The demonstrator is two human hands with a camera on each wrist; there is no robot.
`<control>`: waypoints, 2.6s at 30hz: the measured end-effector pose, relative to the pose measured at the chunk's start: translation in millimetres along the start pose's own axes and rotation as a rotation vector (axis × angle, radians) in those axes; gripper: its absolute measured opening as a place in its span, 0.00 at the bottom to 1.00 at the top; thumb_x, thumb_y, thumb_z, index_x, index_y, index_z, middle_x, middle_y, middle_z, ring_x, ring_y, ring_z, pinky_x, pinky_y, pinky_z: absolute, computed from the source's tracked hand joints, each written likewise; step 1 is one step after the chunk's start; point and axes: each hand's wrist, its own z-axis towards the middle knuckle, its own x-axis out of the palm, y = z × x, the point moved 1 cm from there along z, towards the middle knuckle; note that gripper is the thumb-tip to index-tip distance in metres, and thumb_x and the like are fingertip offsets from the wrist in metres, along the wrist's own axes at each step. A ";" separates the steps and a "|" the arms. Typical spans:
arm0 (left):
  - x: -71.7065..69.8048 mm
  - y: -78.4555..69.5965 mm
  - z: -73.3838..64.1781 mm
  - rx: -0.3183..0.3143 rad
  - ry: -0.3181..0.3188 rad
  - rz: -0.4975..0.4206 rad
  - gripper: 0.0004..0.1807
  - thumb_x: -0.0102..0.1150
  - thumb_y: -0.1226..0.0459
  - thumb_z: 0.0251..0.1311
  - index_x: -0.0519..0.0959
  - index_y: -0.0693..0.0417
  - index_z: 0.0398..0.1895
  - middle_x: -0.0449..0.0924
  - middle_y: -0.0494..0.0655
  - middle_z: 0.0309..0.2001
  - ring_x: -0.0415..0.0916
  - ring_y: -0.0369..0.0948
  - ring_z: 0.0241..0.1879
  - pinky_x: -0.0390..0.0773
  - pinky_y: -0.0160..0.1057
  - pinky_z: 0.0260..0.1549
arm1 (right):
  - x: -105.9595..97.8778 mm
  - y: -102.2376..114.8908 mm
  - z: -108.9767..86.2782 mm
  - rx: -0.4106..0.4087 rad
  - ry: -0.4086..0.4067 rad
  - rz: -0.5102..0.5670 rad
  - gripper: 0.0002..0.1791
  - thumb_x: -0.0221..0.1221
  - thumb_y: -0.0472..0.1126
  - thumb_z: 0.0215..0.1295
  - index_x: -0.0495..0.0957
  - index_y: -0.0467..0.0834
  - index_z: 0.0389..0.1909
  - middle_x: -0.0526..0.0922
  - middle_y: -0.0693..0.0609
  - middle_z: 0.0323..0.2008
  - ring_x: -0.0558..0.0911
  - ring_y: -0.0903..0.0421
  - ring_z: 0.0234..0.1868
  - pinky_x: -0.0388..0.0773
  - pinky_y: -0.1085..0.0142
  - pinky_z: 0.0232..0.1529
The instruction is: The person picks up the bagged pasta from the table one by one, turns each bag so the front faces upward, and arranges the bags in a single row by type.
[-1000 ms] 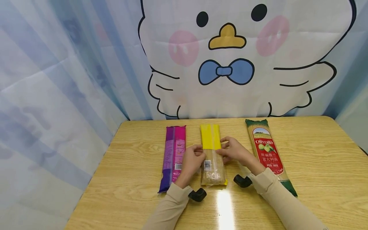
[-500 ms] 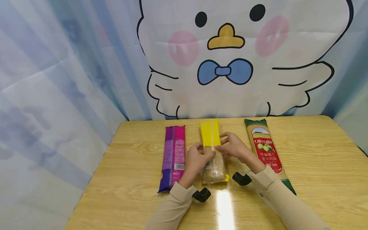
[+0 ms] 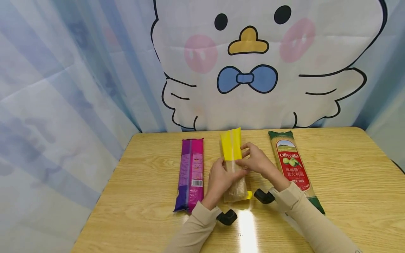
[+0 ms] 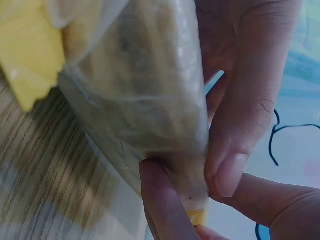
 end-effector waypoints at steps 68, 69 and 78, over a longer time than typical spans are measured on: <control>12.3 10.7 4.8 -0.169 0.289 -0.630 0.31 0.70 0.67 0.54 0.73 0.58 0.63 0.79 0.54 0.55 0.79 0.44 0.48 0.83 0.40 0.44 | -48.4 -15.3 4.9 0.005 0.011 0.359 0.48 0.62 0.51 0.68 0.46 0.40 0.78 0.64 0.30 0.69 0.81 0.48 0.53 0.83 0.54 0.50; 12.5 11.1 5.1 -0.169 0.289 -0.632 0.31 0.70 0.67 0.54 0.73 0.58 0.63 0.79 0.54 0.55 0.79 0.43 0.48 0.83 0.40 0.44 | -48.1 -14.7 4.9 0.006 0.002 0.362 0.48 0.63 0.51 0.67 0.47 0.41 0.78 0.65 0.30 0.69 0.82 0.50 0.51 0.84 0.54 0.50; 13.2 8.5 6.5 -0.137 0.312 -0.611 0.29 0.70 0.66 0.55 0.73 0.60 0.62 0.79 0.54 0.54 0.79 0.43 0.48 0.83 0.40 0.45 | -49.4 -7.9 3.2 0.008 -0.051 0.369 0.45 0.65 0.49 0.66 0.54 0.42 0.77 0.69 0.32 0.65 0.85 0.61 0.42 0.85 0.57 0.44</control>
